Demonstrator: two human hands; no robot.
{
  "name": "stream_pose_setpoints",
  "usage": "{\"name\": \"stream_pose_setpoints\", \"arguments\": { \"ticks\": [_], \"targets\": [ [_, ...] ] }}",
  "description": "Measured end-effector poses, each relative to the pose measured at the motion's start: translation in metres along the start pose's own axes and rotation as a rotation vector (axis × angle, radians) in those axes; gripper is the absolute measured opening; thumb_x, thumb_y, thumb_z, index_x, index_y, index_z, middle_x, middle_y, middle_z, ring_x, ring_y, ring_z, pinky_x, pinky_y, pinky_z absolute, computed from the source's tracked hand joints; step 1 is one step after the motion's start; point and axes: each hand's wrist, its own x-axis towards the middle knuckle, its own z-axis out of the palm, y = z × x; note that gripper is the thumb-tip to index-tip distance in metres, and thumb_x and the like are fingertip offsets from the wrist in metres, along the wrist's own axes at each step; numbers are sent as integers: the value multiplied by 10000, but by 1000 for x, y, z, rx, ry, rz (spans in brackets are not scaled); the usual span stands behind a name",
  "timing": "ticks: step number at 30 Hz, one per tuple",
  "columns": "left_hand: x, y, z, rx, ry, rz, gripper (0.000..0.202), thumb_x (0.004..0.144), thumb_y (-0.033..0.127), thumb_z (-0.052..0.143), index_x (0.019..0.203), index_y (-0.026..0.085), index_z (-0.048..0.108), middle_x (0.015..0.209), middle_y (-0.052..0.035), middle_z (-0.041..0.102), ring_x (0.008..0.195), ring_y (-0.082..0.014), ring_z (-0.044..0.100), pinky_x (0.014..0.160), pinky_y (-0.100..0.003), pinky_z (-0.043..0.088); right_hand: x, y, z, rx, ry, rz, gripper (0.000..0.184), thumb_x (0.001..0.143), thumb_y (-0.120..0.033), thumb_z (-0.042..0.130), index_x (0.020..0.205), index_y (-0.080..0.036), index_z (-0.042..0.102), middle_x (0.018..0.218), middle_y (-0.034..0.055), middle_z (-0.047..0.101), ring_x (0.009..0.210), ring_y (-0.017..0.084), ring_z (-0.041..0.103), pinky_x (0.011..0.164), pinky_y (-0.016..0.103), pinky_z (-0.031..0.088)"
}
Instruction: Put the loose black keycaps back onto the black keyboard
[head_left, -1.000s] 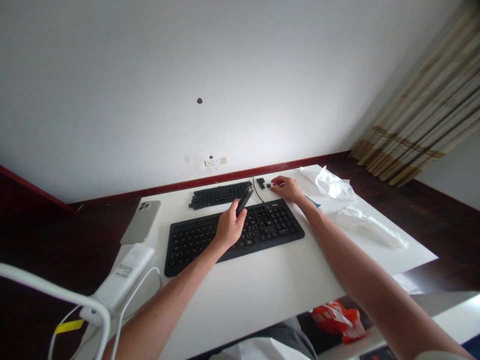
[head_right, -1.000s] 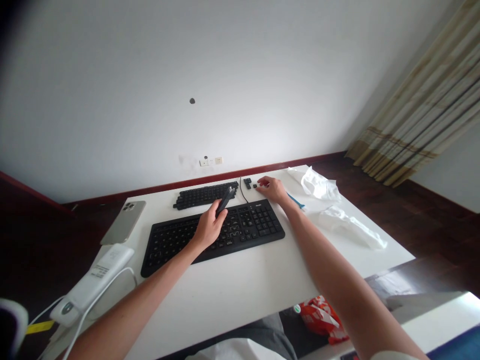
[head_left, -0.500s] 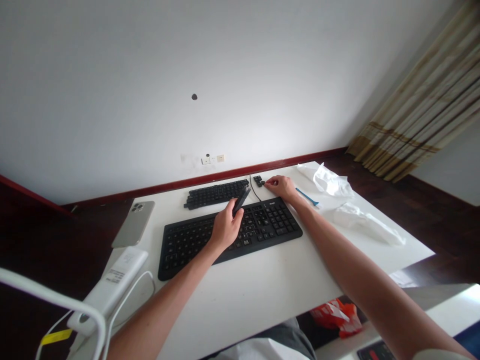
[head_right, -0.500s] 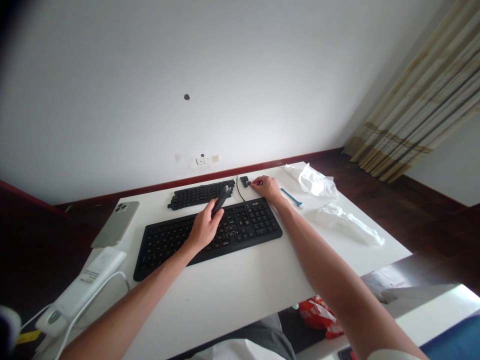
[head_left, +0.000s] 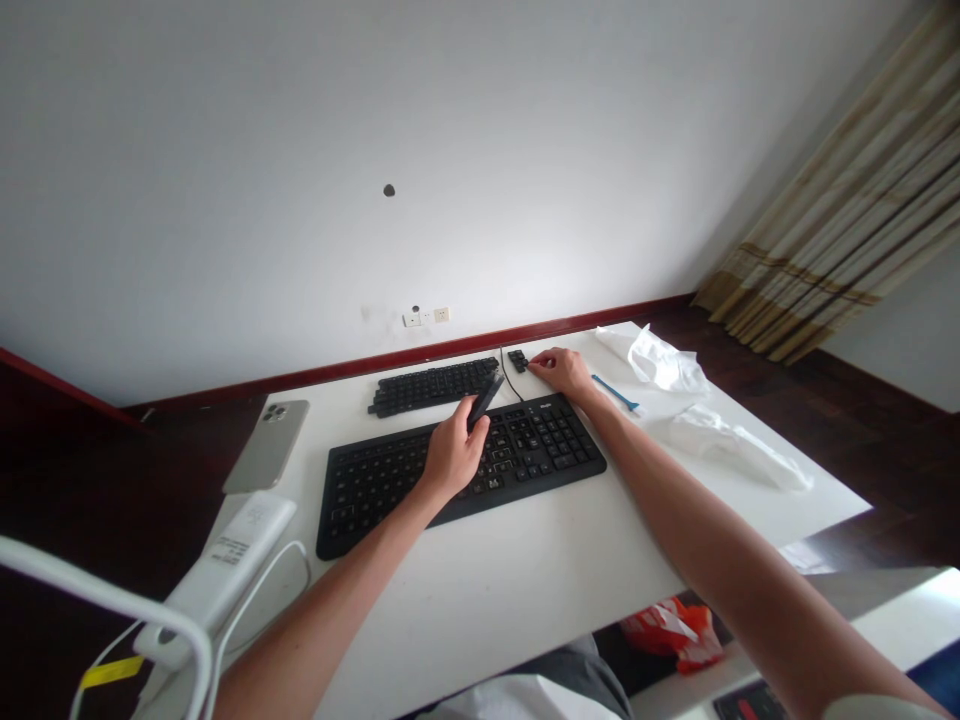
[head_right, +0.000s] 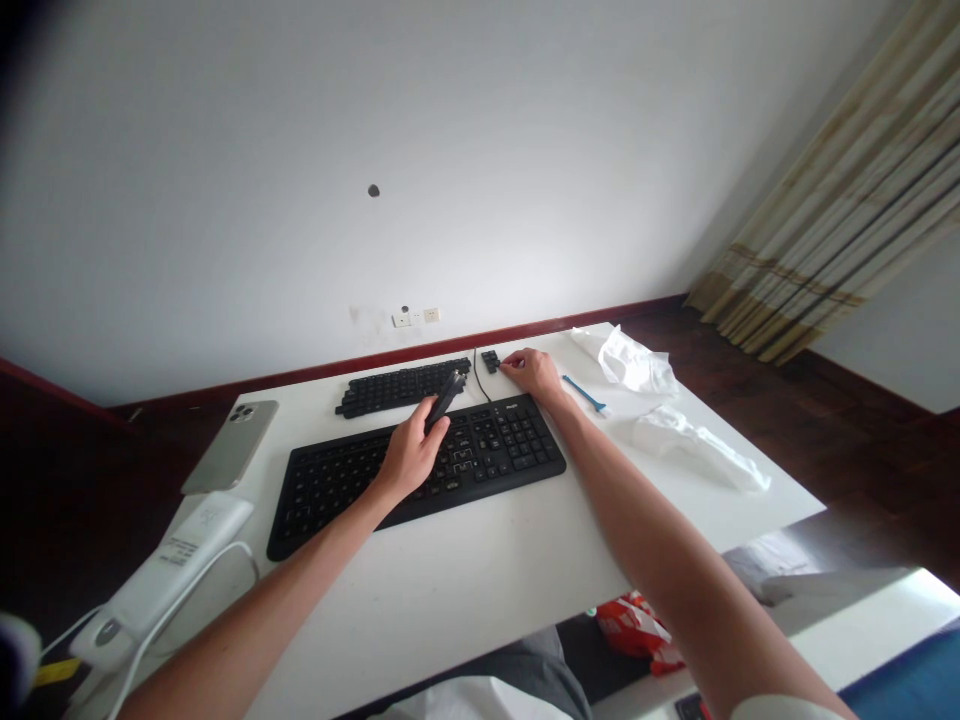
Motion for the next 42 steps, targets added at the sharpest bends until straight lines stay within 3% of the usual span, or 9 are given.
{"name": "stream_pose_setpoints", "arguments": {
  "ticks": [19,30,38,40,42],
  "targets": [
    [-1,1,0,2,-14,-4,322,1059,416,479,1284,224,606,966,-48,754,848,-255,722,811,-336,514,2,-2,2,-13,12,56,234,830,-431,764,898,-231,863,858,59,810,816,230,729,701,288,498],
    [0,-1,1,-7,-12,6,349,1056,428,486,1310,224,610,1080,-76,770,922,-272,739,870,-363,537,-1,-5,0,-5,16,71,230,822,-436,760,873,-233,853,813,52,798,787,227,719,665,286,471],
    [-2,0,-1,-111,83,31,367,1067,450,485,1316,205,597,1083,-90,770,993,-260,746,900,-335,546,-5,-17,-19,107,99,-24,233,855,-388,723,853,-180,828,767,53,755,737,193,647,724,303,462],
    [-3,2,-1,-100,108,33,359,1071,455,484,1305,208,598,1082,-93,772,1004,-263,751,897,-329,550,-10,-29,-27,211,-3,-96,295,862,-448,728,914,-175,829,737,33,725,694,175,610,687,300,448],
    [-4,3,-1,-67,123,49,354,1075,455,482,1307,214,595,1091,-94,775,1012,-268,754,896,-331,555,-19,-44,-32,377,-217,-200,402,857,-528,746,1038,-176,818,704,4,686,647,153,571,650,290,441]
  ]
}}
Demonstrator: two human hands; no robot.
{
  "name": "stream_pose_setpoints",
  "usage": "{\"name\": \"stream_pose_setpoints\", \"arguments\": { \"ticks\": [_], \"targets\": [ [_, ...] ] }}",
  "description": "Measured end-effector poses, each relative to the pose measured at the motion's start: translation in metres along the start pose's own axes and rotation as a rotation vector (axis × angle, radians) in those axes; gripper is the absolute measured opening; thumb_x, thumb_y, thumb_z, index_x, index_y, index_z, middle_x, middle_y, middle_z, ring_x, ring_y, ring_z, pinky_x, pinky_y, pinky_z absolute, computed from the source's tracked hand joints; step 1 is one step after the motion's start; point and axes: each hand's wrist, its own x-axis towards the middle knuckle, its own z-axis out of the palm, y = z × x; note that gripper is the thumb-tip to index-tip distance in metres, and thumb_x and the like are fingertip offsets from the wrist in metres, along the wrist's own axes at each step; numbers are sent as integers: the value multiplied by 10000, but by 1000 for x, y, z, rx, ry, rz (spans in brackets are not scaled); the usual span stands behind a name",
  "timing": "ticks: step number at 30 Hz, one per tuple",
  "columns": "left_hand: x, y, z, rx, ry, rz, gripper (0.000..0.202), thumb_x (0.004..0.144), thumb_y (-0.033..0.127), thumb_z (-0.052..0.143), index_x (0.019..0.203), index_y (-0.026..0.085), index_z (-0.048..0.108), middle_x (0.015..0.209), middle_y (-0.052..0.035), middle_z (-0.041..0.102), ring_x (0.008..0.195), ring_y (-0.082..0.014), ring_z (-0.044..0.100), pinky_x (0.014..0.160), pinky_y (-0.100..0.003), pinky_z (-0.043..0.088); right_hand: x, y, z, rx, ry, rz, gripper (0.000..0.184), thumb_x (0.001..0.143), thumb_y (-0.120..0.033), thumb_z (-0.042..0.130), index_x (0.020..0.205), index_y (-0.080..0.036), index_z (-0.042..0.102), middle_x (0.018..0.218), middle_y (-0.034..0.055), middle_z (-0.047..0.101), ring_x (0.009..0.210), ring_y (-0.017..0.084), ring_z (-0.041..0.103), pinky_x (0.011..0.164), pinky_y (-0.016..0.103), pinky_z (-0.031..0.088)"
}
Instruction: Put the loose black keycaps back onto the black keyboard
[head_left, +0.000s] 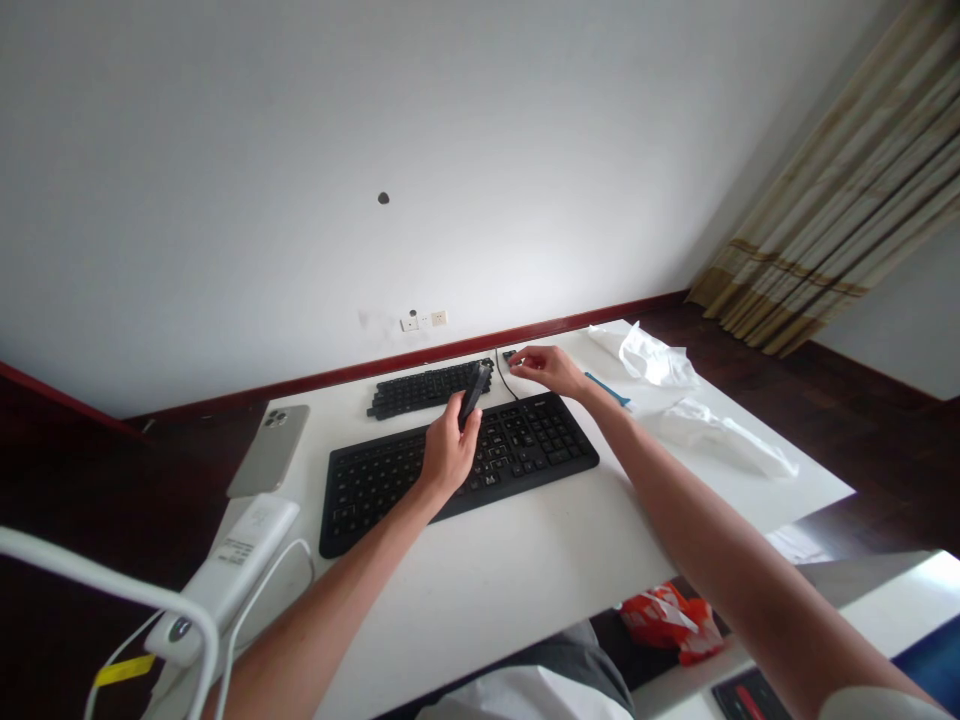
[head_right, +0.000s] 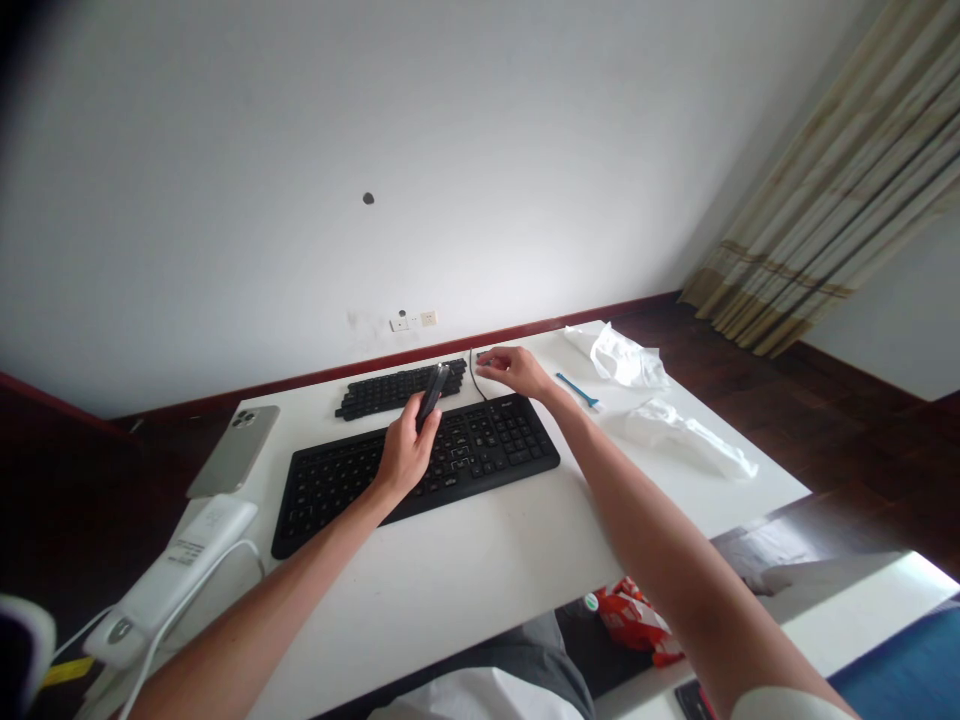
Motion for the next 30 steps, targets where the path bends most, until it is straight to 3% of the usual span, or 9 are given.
{"name": "stream_pose_setpoints", "arguments": {
  "ticks": [4,7,10,13,16,19,24,27,30],
  "targets": [
    [-2,2,1,65,-18,68,365,1081,433,477,1366,229,576,1148,-90,775,1060,-272,752,927,-341,564,-14,-37,18,324,-385,-78,571,782,-555,849,1210,-187,760,768,-4,702,675,157,614,667,289,503],
    [-3,5,1,83,-45,116,397,1082,394,479,1448,247,529,1280,-89,744,1147,-266,734,979,-349,563,-22,-57,35,486,-437,-93,553,779,-536,862,1198,-191,760,967,53,768,905,235,715,845,359,579],
    [-5,7,1,72,-45,148,408,1085,354,472,1479,252,502,1369,-89,703,1202,-254,710,1020,-351,551,-24,-69,42,505,-385,-96,474,804,-520,843,1151,-203,778,1052,67,786,1015,267,725,946,395,572],
    [-5,7,1,86,-36,153,400,1072,371,508,1445,229,524,1231,-87,735,1053,-232,731,955,-349,569,-25,-75,36,452,-316,-111,407,827,-495,824,1108,-204,784,1036,57,784,957,244,721,903,370,568],
    [-5,7,2,115,14,207,486,1053,376,547,1496,196,460,1196,-99,698,1035,-221,690,953,-359,562,-32,-75,22,436,-127,-58,364,883,-492,763,1095,-197,759,955,45,749,833,195,672,788,332,556],
    [-7,11,2,189,27,318,509,1056,319,519,1532,178,409,1289,-135,640,1190,-251,624,1055,-413,516,-48,-64,6,464,111,59,341,908,-517,717,1063,-213,728,960,42,706,828,180,641,744,307,545],
    [-25,30,11,387,-183,457,409,1017,348,582,1398,202,582,1395,-139,597,1243,-299,576,1076,-476,480,-73,-28,-13,695,357,153,324,903,-532,703,1094,-273,666,1085,35,680,961,195,671,787,314,563],
    [-41,41,20,434,-313,505,549,952,471,688,1429,221,582,1495,-136,547,1306,-326,533,1096,-498,463,-77,-19,-15,743,349,155,373,898,-513,712,1197,-297,650,1061,26,681,970,198,679,843,343,571],
    [-50,44,26,481,-367,505,620,928,527,718,1456,237,571,1572,-143,490,1358,-340,496,1127,-511,442,-77,-21,-8,687,284,159,409,895,-514,712,1224,-282,641,1041,32,682,968,211,674,837,355,573]
  ]
}}
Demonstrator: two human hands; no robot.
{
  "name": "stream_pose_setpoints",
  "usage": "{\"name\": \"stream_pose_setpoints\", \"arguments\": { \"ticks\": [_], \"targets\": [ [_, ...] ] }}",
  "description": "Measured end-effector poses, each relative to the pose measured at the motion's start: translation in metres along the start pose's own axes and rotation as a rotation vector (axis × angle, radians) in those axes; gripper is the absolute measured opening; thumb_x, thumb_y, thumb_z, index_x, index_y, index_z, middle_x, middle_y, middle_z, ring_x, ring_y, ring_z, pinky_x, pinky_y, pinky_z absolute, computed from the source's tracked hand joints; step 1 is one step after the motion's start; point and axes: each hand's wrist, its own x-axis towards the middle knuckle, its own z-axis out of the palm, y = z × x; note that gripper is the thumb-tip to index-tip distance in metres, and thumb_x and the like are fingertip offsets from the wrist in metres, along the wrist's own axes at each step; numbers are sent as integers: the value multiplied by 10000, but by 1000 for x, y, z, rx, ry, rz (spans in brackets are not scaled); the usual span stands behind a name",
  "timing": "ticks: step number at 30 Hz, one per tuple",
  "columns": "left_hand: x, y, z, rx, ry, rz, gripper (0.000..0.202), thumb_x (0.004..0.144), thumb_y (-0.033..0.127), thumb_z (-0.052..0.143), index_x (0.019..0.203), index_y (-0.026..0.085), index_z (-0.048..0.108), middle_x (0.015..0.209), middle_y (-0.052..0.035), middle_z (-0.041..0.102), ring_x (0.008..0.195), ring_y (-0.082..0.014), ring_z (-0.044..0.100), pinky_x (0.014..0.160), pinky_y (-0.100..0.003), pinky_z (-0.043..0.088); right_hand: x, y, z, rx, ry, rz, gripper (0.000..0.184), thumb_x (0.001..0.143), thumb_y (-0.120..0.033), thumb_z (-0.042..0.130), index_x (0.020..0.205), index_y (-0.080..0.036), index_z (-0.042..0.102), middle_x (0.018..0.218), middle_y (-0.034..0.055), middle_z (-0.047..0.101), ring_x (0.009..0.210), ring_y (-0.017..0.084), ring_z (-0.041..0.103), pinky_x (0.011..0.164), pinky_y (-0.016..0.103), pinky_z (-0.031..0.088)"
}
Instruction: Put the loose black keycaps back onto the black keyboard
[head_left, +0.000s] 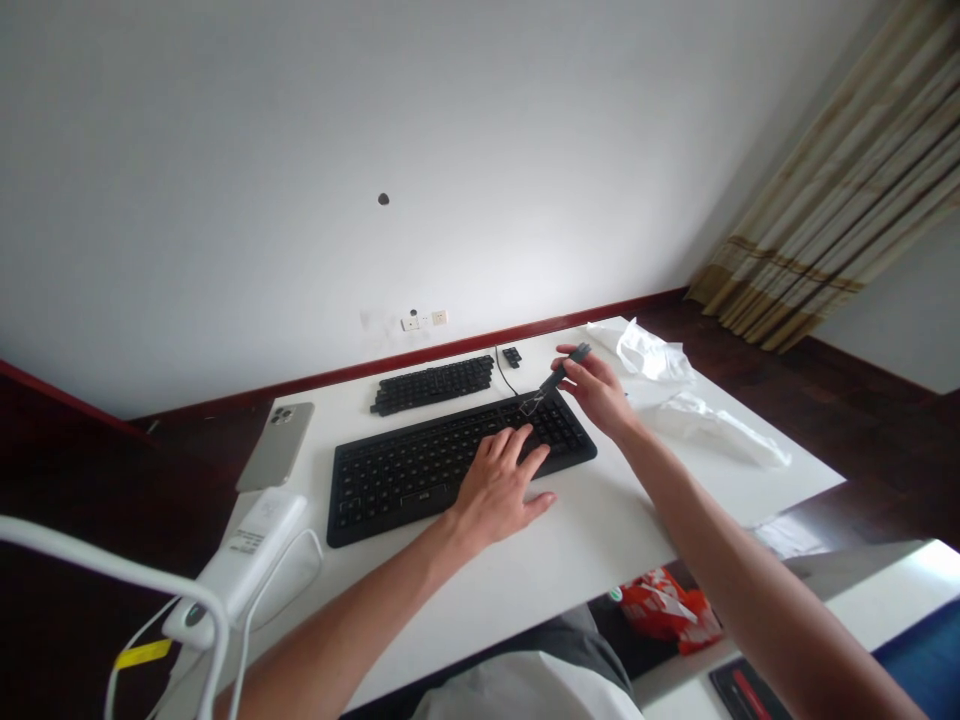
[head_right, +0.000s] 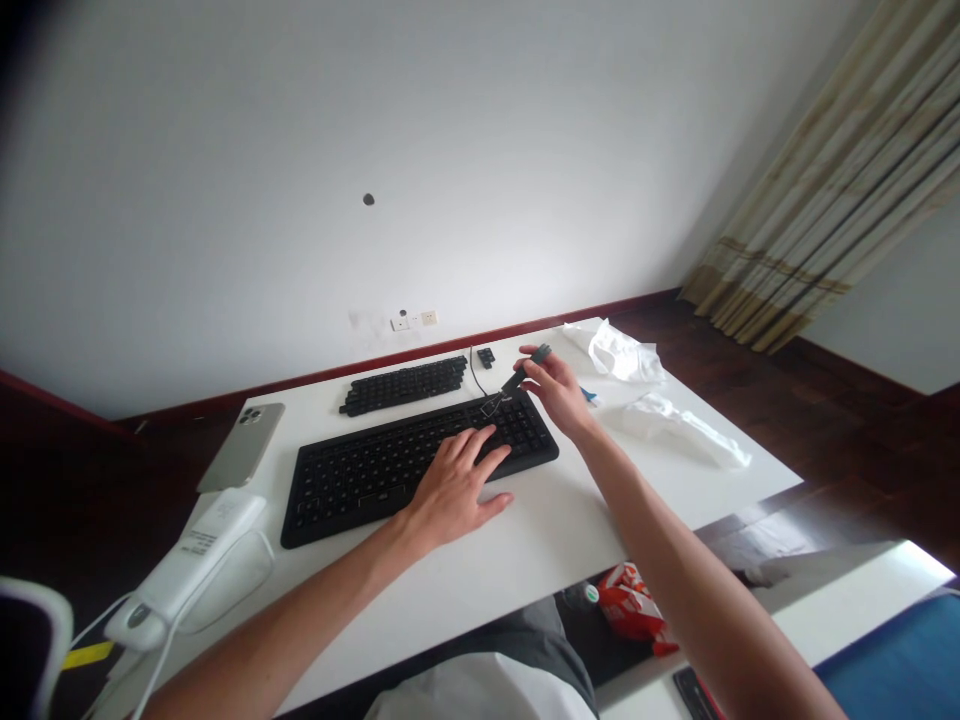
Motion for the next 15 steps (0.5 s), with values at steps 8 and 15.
{"name": "stream_pose_setpoints", "arguments": {
  "ticks": [8,15],
  "targets": [
    [2,-8,5,26,-25,-8,495,998,420,660,1462,276,566,1598,-108,480,1384,-312,478,1106,-484,452,-4,-1,12,-86,65,-59,351,898,-516,690,1134,-263,632,990,24,667,873,182,623,710,293,522],
    [5,-7,8,-43,-23,-46,484,959,358,733,1423,318,601,1540,-83,519,1336,-295,510,1092,-480,464,-1,0,7,-183,86,-82,365,916,-558,655,1104,-246,632,946,29,658,841,185,614,672,289,503]
  ]
}}
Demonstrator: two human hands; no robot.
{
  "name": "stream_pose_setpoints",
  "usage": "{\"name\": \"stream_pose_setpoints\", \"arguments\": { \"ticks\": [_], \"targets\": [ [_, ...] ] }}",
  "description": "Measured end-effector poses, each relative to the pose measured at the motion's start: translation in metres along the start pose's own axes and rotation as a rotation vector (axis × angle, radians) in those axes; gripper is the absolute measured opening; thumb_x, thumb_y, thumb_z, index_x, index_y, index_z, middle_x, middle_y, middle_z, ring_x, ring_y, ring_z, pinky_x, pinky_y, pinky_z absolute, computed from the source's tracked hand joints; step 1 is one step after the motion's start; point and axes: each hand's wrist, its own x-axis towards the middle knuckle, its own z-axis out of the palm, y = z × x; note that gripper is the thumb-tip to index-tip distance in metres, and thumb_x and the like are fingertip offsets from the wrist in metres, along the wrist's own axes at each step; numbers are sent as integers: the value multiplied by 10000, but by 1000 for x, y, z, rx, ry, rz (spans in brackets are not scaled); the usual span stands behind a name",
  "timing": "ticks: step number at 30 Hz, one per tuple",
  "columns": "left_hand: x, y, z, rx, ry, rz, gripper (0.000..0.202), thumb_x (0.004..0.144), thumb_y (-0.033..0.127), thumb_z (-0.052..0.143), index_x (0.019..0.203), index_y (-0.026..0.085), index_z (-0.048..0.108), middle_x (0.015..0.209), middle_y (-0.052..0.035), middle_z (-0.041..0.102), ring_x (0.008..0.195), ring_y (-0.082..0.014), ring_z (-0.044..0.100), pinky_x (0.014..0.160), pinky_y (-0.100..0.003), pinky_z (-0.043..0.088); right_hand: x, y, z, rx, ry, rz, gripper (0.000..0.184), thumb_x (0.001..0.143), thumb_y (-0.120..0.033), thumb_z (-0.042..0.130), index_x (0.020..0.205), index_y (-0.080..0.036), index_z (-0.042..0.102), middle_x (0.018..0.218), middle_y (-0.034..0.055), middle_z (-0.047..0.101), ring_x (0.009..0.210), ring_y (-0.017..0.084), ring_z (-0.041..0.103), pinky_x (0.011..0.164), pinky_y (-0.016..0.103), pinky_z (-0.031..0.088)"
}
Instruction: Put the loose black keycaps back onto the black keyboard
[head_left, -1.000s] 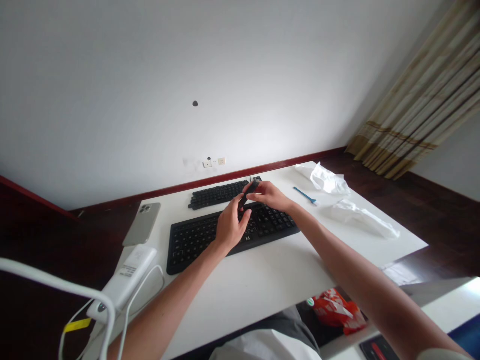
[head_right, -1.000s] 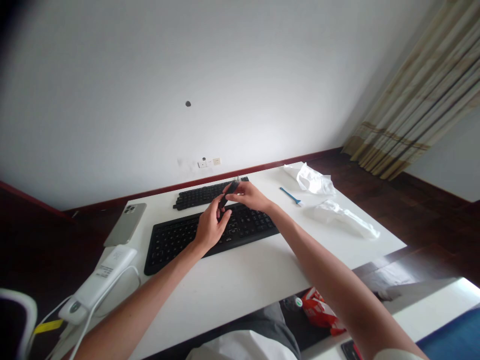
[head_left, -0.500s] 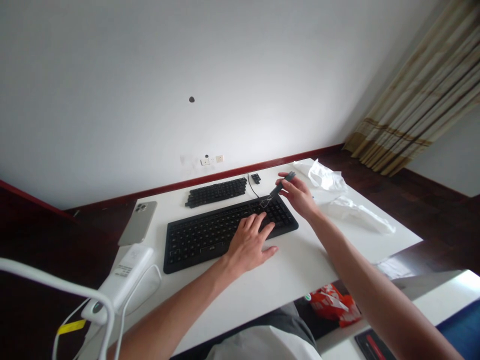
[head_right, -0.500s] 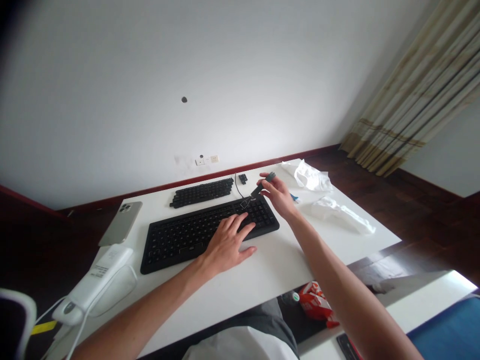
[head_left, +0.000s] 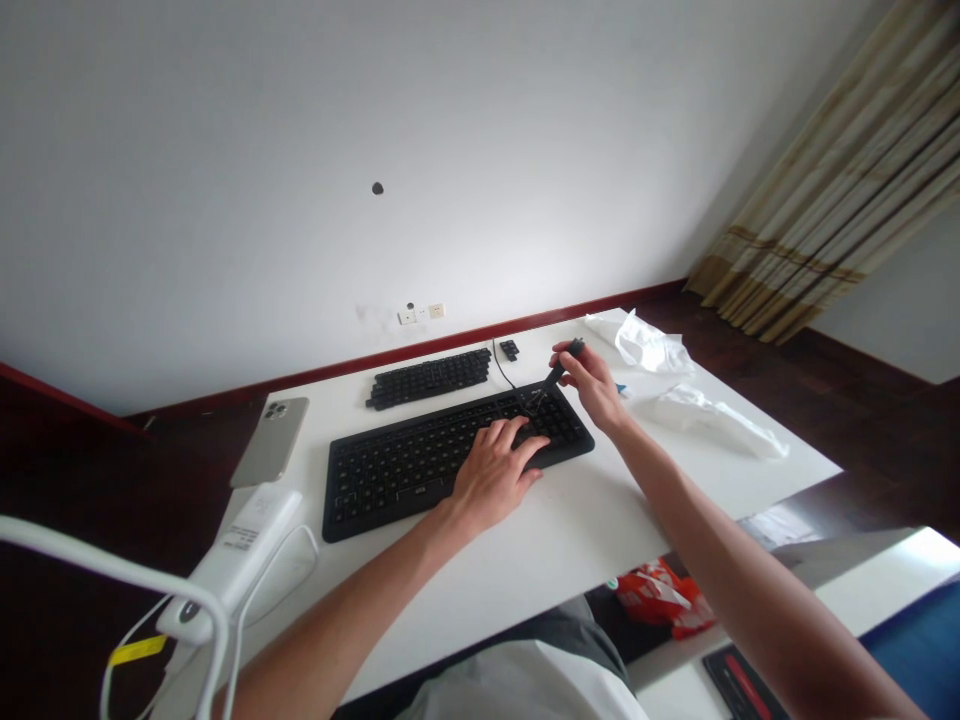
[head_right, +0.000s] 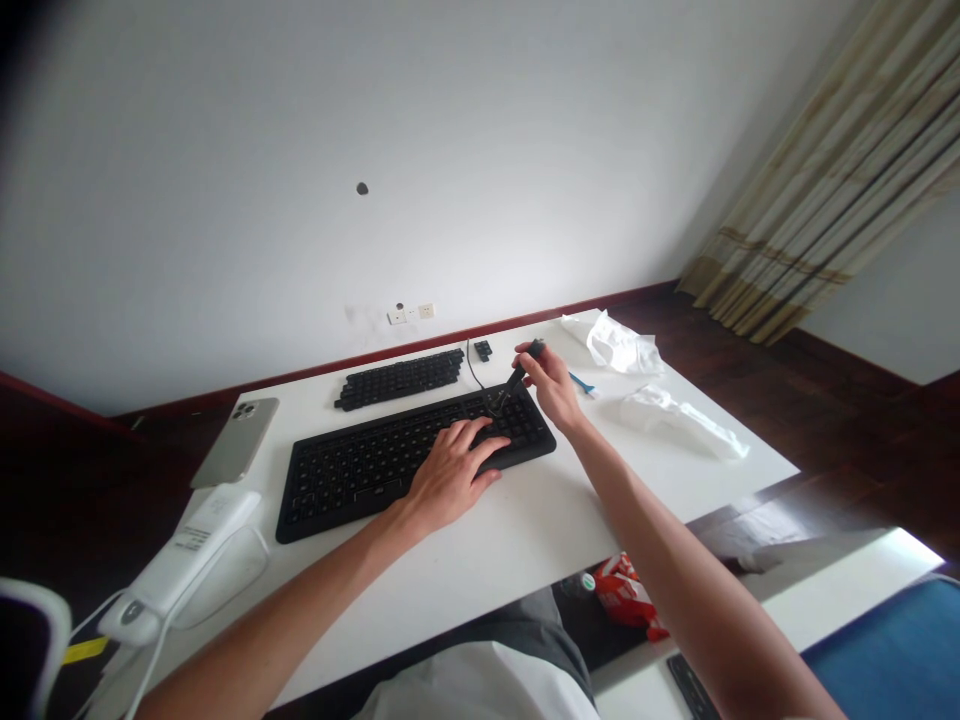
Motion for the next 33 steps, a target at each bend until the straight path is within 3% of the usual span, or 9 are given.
{"name": "stream_pose_setpoints", "arguments": {
  "ticks": [7,23,33],
  "targets": [
    [1,2,0,5,-11,6,456,972,324,711,1417,332,613,1535,-94,503,1302,-299,519,1075,-484,477,-4,0,5,-83,-54,16,369,929,-554,652,1107,-231,645,919,33,679,820,186,613,684,300,502],
    [-2,7,1,118,-18,67,454,1031,324,606,1481,295,558,1605,-128,458,1306,-297,526,1039,-456,480,-8,-7,7,-26,-184,90,481,909,-663,673,1074,-214,626,917,53,700,844,197,664,704,301,576],
    [4,4,0,-38,-33,-16,511,958,288,721,1447,335,580,1514,-81,499,1281,-285,519,1089,-462,470,-7,-8,7,-39,-160,51,488,892,-669,694,1042,-207,646,895,60,703,846,214,677,705,325,605]
  ]
}}
